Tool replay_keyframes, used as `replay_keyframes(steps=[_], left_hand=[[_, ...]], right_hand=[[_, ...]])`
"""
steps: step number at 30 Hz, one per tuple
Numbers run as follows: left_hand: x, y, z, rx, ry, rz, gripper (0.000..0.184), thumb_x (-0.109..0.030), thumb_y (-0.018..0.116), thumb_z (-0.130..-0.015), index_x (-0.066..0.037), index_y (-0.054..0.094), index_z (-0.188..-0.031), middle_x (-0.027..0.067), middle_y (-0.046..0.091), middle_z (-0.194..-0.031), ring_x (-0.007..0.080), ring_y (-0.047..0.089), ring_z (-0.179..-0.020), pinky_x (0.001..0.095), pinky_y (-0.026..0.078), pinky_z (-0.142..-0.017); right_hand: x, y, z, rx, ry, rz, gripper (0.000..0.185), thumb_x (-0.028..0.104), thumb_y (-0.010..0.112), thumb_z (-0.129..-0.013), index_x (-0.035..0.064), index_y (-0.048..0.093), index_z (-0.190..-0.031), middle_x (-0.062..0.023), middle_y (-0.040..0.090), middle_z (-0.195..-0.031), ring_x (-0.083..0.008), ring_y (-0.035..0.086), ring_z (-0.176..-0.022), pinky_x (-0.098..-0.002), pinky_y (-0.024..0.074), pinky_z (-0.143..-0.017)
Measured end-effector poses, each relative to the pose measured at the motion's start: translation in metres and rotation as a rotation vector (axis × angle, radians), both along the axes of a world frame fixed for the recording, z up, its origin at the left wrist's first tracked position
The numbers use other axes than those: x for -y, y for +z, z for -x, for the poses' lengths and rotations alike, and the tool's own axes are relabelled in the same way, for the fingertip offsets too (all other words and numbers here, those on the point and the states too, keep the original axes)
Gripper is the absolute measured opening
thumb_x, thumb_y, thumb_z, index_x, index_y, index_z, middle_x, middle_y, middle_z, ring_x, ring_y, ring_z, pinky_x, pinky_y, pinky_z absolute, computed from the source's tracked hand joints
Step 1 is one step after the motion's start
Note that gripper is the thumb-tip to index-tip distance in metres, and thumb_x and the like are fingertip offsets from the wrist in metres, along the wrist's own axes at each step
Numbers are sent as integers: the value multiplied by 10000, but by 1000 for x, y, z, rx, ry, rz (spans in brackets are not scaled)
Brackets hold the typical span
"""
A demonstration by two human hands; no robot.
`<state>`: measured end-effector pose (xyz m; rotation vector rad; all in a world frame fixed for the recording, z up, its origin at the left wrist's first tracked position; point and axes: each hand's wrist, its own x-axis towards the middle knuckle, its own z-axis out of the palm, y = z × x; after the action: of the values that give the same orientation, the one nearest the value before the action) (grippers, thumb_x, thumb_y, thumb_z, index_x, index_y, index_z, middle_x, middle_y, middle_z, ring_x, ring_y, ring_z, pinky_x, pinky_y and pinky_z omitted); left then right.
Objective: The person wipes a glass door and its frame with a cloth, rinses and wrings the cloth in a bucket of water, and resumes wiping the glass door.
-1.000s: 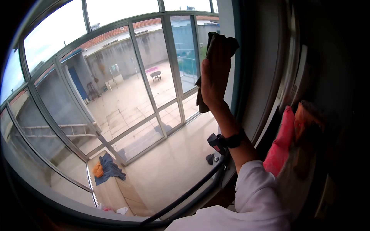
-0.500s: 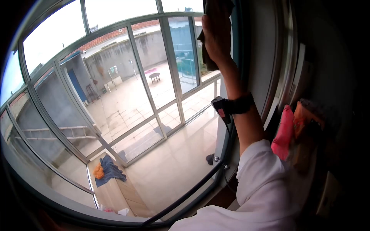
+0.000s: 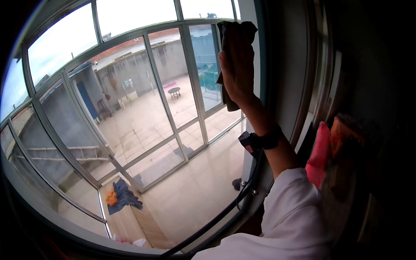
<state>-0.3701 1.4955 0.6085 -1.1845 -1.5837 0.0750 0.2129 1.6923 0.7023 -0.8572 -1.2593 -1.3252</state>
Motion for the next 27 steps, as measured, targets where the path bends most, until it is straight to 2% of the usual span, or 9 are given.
replay_keyframes(steps=[4,5,9,11,14,17,19,22,27], left_hand=[[1,-3,2,-4,-60,-15,699,-228,592,-776,-48,283,-1377,140,302,-1423,273,330,-1296,386,300,-1045],[-1,-3,2,-5,-64,-15,699,-228,592,-776,-48,283,-1377,140,302,-1423,273,330,-1296,386,300,-1045],[0,-1,1,4,-64,-22,699,-228,598,-778,-42,285,-1374,148,305,-1419,285,336,-1291,395,302,-1042],[1,0,2,7,-63,-11,701,-231,603,-778,-39,285,-1373,151,304,-1419,291,336,-1290,398,303,-1040],[2,-1,2,8,-126,-24,701,-237,606,-782,-40,285,-1373,154,304,-1418,299,336,-1289,407,305,-1035],[0,-2,-1,28,-29,-22,694,-237,603,-785,-45,288,-1373,155,305,-1418,301,337,-1288,413,305,-1033],[0,-1,3,17,-54,-2,698,-230,608,-780,-49,287,-1373,156,304,-1418,301,336,-1289,418,304,-1032],[0,-5,3,20,-121,-28,705,-223,613,-776,-51,282,-1374,163,303,-1417,307,335,-1288,417,307,-1028],[0,-2,5,5,-51,15,687,-258,600,-797,-47,287,-1370,175,307,-1412,321,347,-1277,433,310,-1019]], right_hand=[[7,12,-6,-41,265,74,393,249,421,-918,29,429,-1244,-172,453,-1196,-331,415,-1115,-479,315,-916],[8,16,-8,-193,527,180,374,242,427,-917,27,441,-1222,-151,458,-1169,-323,428,-1076,-482,333,-892],[17,-7,33,90,32,86,432,276,380,-928,33,407,-1285,-150,416,-1288,-343,338,-1238,-457,304,-966],[11,-1,13,111,-8,90,451,314,363,-934,38,406,-1287,-153,410,-1300,-329,344,-1239,-448,318,-954],[-2,16,-26,-288,426,258,454,293,410,-919,10,406,-1274,-173,403,-1300,-333,327,-1244,-425,293,-976],[8,-13,15,-82,176,73,474,290,418,-906,20,394,-1295,-171,365,-1343,-348,279,-1274,-450,267,-1008],[26,-64,40,24,87,286,473,361,363,-917,71,448,-1281,-118,336,-1387,-350,230,-1310,-546,199,-1027],[32,-100,29,130,45,376,520,411,323,-919,29,481,-1235,-131,363,-1369,-376,245,-1296,-543,180,-1033],[-10,26,-44,31,169,-19,423,328,443,-913,51,462,-1231,-132,423,-1275,-326,365,-1189,-403,289,-978]])
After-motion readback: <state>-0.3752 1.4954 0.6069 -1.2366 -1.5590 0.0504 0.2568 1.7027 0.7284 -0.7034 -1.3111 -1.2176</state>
